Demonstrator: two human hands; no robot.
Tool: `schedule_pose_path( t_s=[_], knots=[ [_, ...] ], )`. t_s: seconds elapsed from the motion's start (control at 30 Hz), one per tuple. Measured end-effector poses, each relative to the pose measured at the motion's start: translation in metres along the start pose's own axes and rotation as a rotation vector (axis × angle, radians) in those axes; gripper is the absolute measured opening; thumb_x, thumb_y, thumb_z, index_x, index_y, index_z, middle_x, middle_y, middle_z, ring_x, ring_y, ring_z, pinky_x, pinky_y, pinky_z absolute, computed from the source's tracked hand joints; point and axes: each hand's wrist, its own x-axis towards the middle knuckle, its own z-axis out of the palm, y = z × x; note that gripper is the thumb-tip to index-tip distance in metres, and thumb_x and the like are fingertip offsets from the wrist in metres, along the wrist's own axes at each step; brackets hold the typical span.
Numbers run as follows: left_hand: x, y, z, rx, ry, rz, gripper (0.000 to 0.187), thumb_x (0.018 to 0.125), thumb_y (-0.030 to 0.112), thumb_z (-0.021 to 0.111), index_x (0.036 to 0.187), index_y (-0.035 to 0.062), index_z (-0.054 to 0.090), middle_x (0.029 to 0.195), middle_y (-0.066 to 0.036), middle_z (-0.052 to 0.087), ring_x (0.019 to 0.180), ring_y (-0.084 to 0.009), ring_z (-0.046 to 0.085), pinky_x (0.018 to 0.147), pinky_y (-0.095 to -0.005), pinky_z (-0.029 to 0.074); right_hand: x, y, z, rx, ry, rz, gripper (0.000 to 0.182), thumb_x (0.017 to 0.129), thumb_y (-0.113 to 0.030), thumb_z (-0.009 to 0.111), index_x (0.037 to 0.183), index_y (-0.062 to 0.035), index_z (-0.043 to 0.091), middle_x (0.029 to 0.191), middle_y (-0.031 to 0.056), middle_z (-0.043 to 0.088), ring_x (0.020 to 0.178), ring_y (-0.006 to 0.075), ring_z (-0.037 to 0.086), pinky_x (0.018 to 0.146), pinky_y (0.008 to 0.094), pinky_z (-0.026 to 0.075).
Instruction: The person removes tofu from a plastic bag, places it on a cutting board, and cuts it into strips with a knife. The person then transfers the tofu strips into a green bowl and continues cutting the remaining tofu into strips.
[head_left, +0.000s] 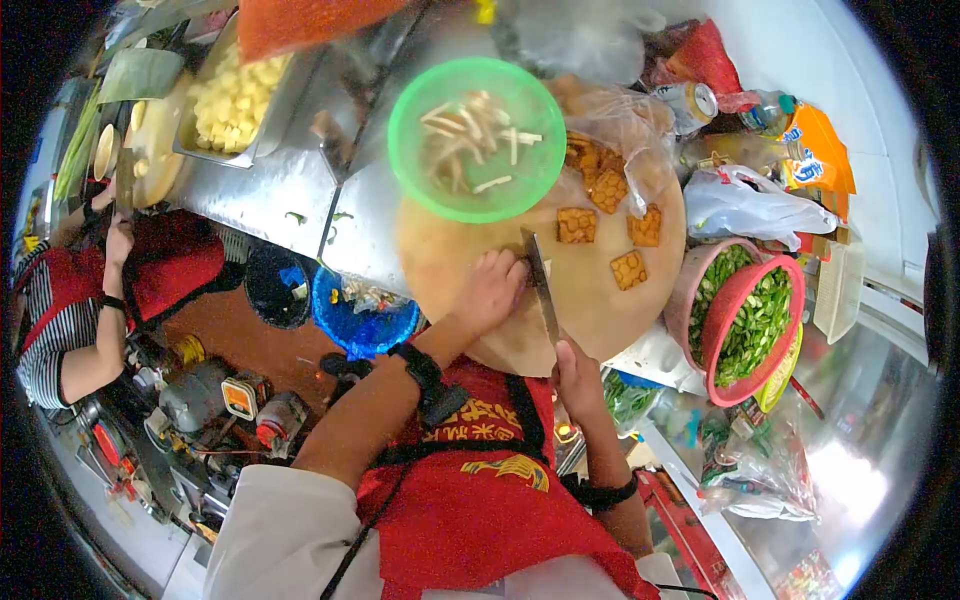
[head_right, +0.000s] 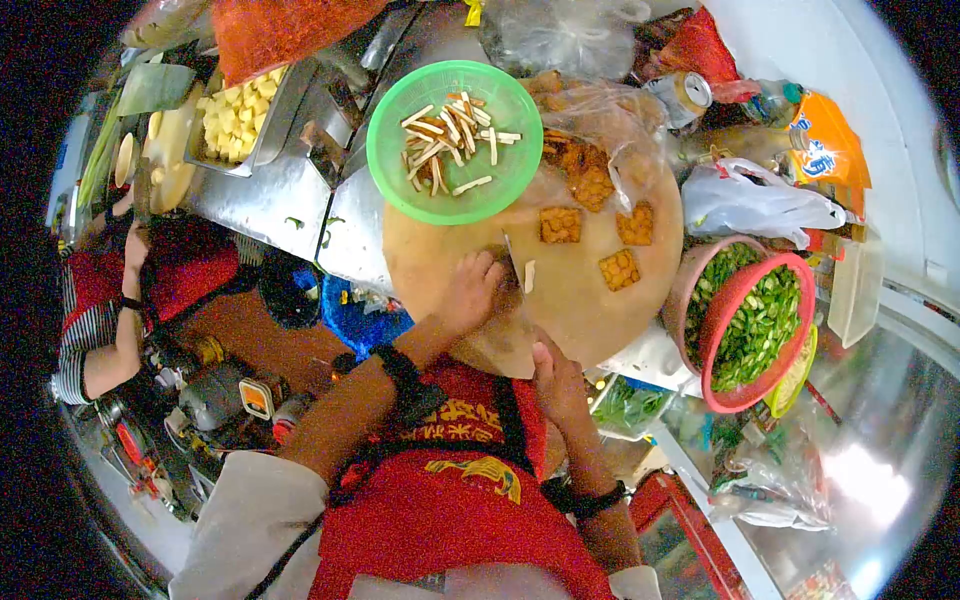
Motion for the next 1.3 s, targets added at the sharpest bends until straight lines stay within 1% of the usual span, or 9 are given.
schedule_pose_path(
  t_s=[0.27,0.33,0.6,0.67,0.83,0.9,1.1,1.17,1.3],
  knots=[
    [-0.002,-0.008,0.001,-0.07,0.086,0.105,0.021,0.077,0.014,0.057,0.095,0.0033,0.055,0.094,-0.013,0.048,0.093,-0.0313,0.048,0.081,-0.0399,0.04,-0.001,0.038,0.018,-0.119,0.125,-0.156,0.053,0.099,-0.043,0.032,0.137,-0.0092,0.043,0.119,0.0243,0.059,0.115,0.039,0.054,0.099,0.044,0.041],
    [-0.001,-0.008,-0.005,-0.062,0.066,0.108,0.022,0.075,0.014,0.059,0.094,0.0037,0.055,0.094,-0.013,0.048,0.093,-0.0315,0.048,0.08,-0.0398,0.041,0.014,0.032,0.023,-0.035,0.24,-0.302,0.046,0.1,-0.038,0.034,0.101,-0.0002,0.06,0.061,0.0054,0.055,0.05,0.0122,0.05,0.05,0.0282,0.041],
    [-0.001,-0.01,-0.011,-0.147,0.016,0.129,0.027,0.07,0.017,0.067,0.092,0.0052,0.055,0.092,-0.013,0.049,0.088,-0.0319,0.05,0.079,-0.0413,0.043,-0.011,0.041,0.017,-0.132,0.274,-0.35,0.046,0.101,-0.038,0.034,0.109,0.0006,0.059,0.056,0.0039,0.05,0.051,0.0098,0.049,0.048,0.0281,0.039],
    [0.001,-0.008,-0.021,-0.16,-0.068,0.096,0.024,0.076,0.015,0.058,0.097,0.003,0.055,0.097,-0.015,0.05,0.093,-0.034,0.049,0.082,-0.0425,0.043,0.003,0.01,0.011,-0.127,0.027,0.023,0.05,0.099,-0.04,0.034,0.134,-0.0065,0.047,0.112,0.0258,0.061,0.107,0.038,0.06,0.092,0.0411,0.046],
    [-0.001,-0.011,-0.02,-0.186,-0.201,0.066,0.025,0.083,0.013,0.048,0.103,0.0015,0.056,0.105,-0.017,0.051,0.101,-0.036,0.049,0.088,-0.0436,0.043,-0.004,0.031,0.008,-0.029,0.076,-0.086,0.051,0.098,-0.042,0.035,0.135,-0.0089,0.047,0.112,0.0266,0.061,0.107,0.0379,0.06,0.092,0.0417,0.046],
    [0.0,-0.015,-0.012,-0.163,0.052,0.194,0.026,0.073,0.018,0.066,0.092,0.0044,0.055,0.092,-0.014,0.049,0.086,-0.0328,0.05,0.076,-0.0414,0.044,-0.012,0.039,0.01,-0.06,0.143,-0.176,0.05,0.098,-0.042,0.035,0.135,-0.0096,0.047,0.112,0.0266,0.061,0.107,0.0377,0.06,0.092,0.0419,0.046],
    [-0.003,-0.013,-0.017,-0.159,0.081,0.195,0.022,0.076,0.016,0.066,0.091,0.004,0.054,0.092,-0.014,0.05,0.086,-0.0337,0.051,0.075,-0.043,0.044,0.015,0.032,0.023,-0.07,0.202,-0.293,0.05,0.098,-0.041,0.037,0.133,-0.0077,0.049,0.107,0.0262,0.063,0.102,0.0379,0.062,0.088,0.0419,0.047],
    [-0.005,-0.014,-0.014,-0.199,0.05,0.167,0.022,0.076,0.016,0.066,0.091,0.0039,0.054,0.093,-0.014,0.05,0.087,-0.0338,0.051,0.076,-0.0433,0.044,0.018,0.027,0.015,0.112,0.139,-0.21,0.048,0.099,-0.041,0.037,0.121,-0.0039,0.057,0.054,0.0011,0.049,0.048,0.0085,0.047,0.044,0.0246,0.036],
    [-0.003,-0.016,-0.011,-0.213,0.029,0.18,0.023,0.075,0.015,0.067,0.09,0.0037,0.054,0.094,-0.015,0.049,0.09,-0.0337,0.051,0.078,-0.0429,0.045,-0.01,0.029,0.005,0.123,0.175,-0.249,0.046,0.1,-0.038,0.035,0.118,-0.0029,0.059,0.057,0.0007,0.05,0.048,0.0075,0.045,0.045,0.024,0.036]
  ],
)
